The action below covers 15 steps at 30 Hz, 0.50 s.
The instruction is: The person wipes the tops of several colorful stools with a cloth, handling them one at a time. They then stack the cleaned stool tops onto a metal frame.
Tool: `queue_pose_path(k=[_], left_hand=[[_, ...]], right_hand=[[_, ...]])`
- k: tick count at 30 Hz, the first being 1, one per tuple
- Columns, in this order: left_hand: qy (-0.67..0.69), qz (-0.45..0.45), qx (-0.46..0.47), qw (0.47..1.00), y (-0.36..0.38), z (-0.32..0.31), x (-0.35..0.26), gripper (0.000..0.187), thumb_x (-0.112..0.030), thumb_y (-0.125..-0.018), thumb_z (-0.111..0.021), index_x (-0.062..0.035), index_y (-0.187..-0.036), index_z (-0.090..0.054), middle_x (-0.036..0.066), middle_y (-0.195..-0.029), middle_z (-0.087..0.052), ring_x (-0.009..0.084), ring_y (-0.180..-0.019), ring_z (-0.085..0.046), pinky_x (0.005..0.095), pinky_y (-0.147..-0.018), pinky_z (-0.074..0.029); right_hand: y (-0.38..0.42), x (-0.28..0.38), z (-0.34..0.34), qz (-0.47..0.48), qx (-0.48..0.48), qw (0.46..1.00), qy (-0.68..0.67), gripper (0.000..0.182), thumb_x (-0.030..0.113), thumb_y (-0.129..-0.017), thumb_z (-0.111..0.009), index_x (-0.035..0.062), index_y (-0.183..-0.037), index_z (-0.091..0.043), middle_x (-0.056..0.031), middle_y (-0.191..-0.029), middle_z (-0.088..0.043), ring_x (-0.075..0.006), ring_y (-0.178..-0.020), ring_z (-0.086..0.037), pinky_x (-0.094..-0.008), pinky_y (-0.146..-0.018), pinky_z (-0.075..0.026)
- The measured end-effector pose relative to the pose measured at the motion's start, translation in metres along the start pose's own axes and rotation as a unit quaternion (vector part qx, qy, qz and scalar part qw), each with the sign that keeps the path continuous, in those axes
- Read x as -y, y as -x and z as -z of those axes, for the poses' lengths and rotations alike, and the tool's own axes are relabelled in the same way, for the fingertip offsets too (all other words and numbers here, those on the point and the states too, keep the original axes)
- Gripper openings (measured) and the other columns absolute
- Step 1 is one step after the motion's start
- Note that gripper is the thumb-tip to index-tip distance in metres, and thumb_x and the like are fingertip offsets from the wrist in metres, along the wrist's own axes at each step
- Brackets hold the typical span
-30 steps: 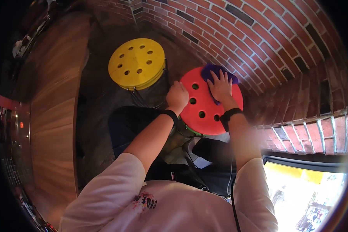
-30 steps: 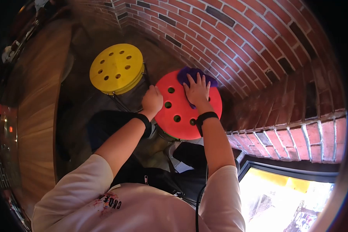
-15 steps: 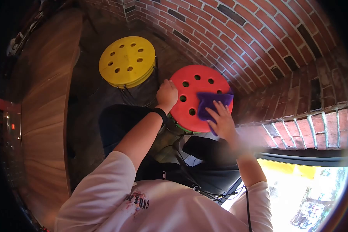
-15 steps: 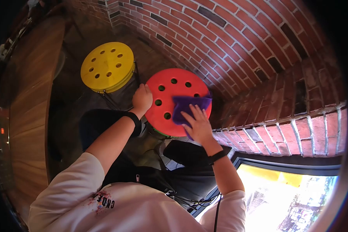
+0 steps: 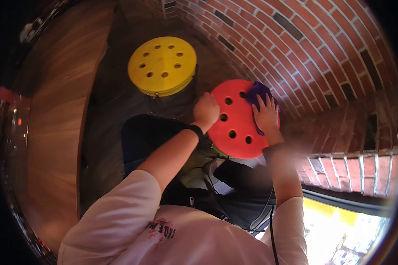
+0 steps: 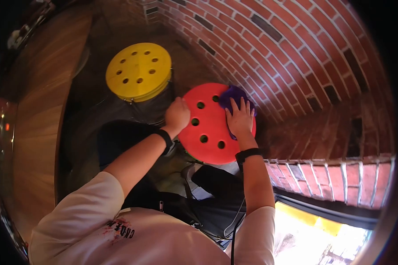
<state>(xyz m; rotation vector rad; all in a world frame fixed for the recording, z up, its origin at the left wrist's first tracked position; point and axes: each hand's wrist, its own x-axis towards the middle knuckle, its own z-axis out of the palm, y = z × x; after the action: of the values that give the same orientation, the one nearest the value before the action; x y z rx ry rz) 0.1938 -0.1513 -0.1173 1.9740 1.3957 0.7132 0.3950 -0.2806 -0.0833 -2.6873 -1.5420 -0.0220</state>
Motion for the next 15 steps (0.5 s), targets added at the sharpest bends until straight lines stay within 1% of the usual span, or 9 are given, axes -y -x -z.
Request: queue_pose_path(k=[3,6,8,10,11,14,15], left_hand=[[-0.019,0.011,0.003,1.000,-0.001,0.001,0.000,0.032,-0.027,-0.104,-0.040,-0.0016,-0.094,-0.056,0.027,-0.089,-0.067,0.0489,-0.083,-0.065,0.0593,-0.077,-0.051],[-0.015,0.014,0.008,1.000,-0.001,0.002,-0.001,0.033,-0.027,-0.104,-0.039,-0.0010,-0.095,-0.056,0.028,-0.090,-0.067,0.0490,-0.085,-0.065,0.0591,-0.078,-0.051],[-0.008,0.016,0.010,1.000,0.000,0.002,-0.001,0.033,-0.028,-0.104,-0.039,-0.0008,-0.095,-0.056,0.028,-0.089,-0.067,0.0491,-0.085,-0.065,0.0592,-0.078,-0.051],[-0.008,0.013,0.008,1.000,0.000,0.001,0.001,0.032,-0.028,-0.103,-0.041,-0.0015,-0.095,-0.057,0.026,-0.092,-0.067,0.0473,-0.083,-0.067,0.0582,-0.076,-0.052],[-0.009,0.012,0.007,1.000,0.000,0.001,0.002,0.031,-0.028,-0.103,-0.042,-0.0018,-0.096,-0.058,0.025,-0.093,-0.068,0.0464,-0.083,-0.067,0.0577,-0.075,-0.053],[-0.008,0.013,0.013,1.000,0.000,0.002,0.001,0.032,-0.028,-0.103,-0.041,-0.0018,-0.096,-0.058,0.025,-0.095,-0.068,0.0468,-0.084,-0.067,0.0579,-0.076,-0.053],[-0.005,0.010,0.009,1.000,0.000,0.002,0.001,0.032,-0.028,-0.103,-0.041,-0.0014,-0.096,-0.057,0.026,-0.093,-0.067,0.0478,-0.084,-0.066,0.0581,-0.076,-0.052]], right_hand=[[-0.011,0.024,-0.001,0.020,-0.008,1.000,-0.020,0.055,0.046,-0.101,-0.049,0.0259,-0.152,-0.042,-0.0171,-0.161,-0.034,-0.0406,-0.149,-0.028,-0.0591,-0.121,-0.022],[-0.004,0.042,-0.002,0.056,-0.012,0.998,-0.032,0.055,0.046,-0.101,-0.049,0.0257,-0.152,-0.042,-0.0171,-0.160,-0.034,-0.0405,-0.149,-0.028,-0.0600,-0.120,-0.021],[0.014,0.050,-0.003,0.094,-0.019,0.994,-0.053,0.055,0.044,-0.100,-0.051,0.0248,-0.151,-0.044,-0.0174,-0.159,-0.035,-0.0407,-0.149,-0.028,-0.0605,-0.120,-0.021],[0.037,0.054,0.002,0.130,-0.016,0.989,-0.068,0.056,0.043,-0.099,-0.053,0.0246,-0.151,-0.045,-0.0175,-0.159,-0.036,-0.0409,-0.148,-0.029,-0.0604,-0.120,-0.022],[0.052,0.055,0.005,0.140,-0.014,0.987,-0.072,0.056,0.041,-0.098,-0.057,0.0247,-0.150,-0.046,-0.0179,-0.158,-0.037,-0.0408,-0.148,-0.030,-0.0595,-0.120,-0.022],[0.095,0.039,0.020,0.179,0.002,0.979,-0.095,0.055,0.038,-0.096,-0.060,0.0246,-0.149,-0.048,-0.0182,-0.158,-0.036,-0.0401,-0.147,-0.031,-0.0571,-0.120,-0.023],[0.103,0.030,0.021,0.173,0.006,0.980,-0.098,0.055,0.037,-0.096,-0.061,0.0242,-0.148,-0.050,-0.0183,-0.158,-0.036,-0.0400,-0.147,-0.031,-0.0566,-0.120,-0.024]])
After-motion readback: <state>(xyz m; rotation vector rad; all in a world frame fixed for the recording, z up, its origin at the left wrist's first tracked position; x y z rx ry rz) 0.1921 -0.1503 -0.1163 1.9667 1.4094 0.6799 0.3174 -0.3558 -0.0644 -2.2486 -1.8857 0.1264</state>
